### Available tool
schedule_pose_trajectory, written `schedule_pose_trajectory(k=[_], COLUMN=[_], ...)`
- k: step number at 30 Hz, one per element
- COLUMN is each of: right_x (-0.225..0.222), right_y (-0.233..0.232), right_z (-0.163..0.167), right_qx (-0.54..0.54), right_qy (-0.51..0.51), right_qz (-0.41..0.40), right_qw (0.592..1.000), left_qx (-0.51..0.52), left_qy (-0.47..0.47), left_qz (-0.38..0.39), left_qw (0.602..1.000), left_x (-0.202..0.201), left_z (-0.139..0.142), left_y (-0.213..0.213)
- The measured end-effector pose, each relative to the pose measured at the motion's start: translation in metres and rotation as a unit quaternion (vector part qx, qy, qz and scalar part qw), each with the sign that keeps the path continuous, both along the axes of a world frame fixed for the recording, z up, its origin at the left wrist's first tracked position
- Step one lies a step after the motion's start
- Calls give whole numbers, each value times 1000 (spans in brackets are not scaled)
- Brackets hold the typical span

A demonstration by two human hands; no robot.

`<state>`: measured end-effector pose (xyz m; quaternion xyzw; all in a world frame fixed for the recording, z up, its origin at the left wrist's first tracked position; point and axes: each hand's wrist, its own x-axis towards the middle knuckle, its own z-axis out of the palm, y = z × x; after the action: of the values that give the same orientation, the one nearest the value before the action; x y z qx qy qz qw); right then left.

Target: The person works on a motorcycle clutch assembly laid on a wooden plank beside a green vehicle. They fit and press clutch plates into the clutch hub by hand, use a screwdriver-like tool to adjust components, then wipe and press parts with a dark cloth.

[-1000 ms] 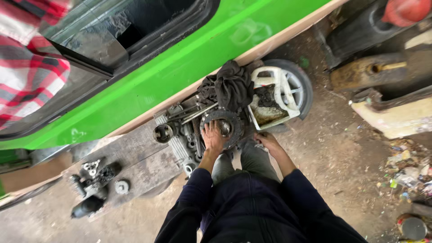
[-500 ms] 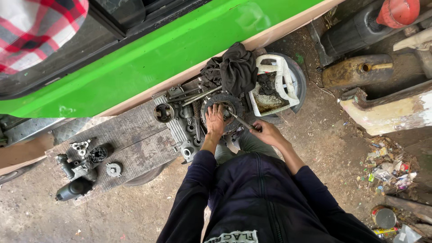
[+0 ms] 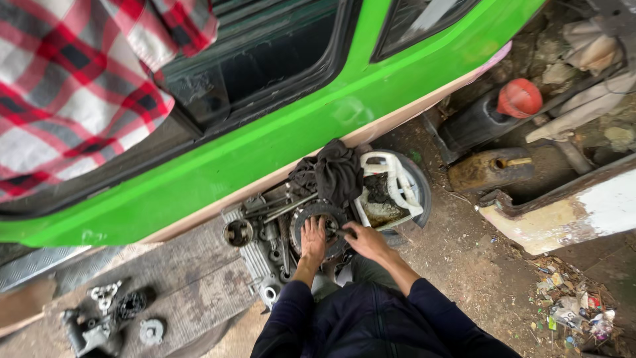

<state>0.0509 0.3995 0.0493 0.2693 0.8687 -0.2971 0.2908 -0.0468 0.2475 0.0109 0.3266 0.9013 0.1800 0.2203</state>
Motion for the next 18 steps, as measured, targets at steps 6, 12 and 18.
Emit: schedule_pose_trajectory(k=[6, 12, 18], right_x=[-9, -6, 12], right_y=[-1, -4, -4], right_z=[-1, 7, -13], right_qx=[22, 50, 51], right_qy=[177, 106, 157], right_qz=[37, 30, 38], right_qw=[983, 993, 986], left_qx=[-31, -53, 68], left_qy=[-50, -30, -16], left_qz=[24, 40, 66], left_qw=[998, 997, 995], left_x=[2, 4, 5], left_z=[0, 8, -5], left_y=[5, 12, 19])
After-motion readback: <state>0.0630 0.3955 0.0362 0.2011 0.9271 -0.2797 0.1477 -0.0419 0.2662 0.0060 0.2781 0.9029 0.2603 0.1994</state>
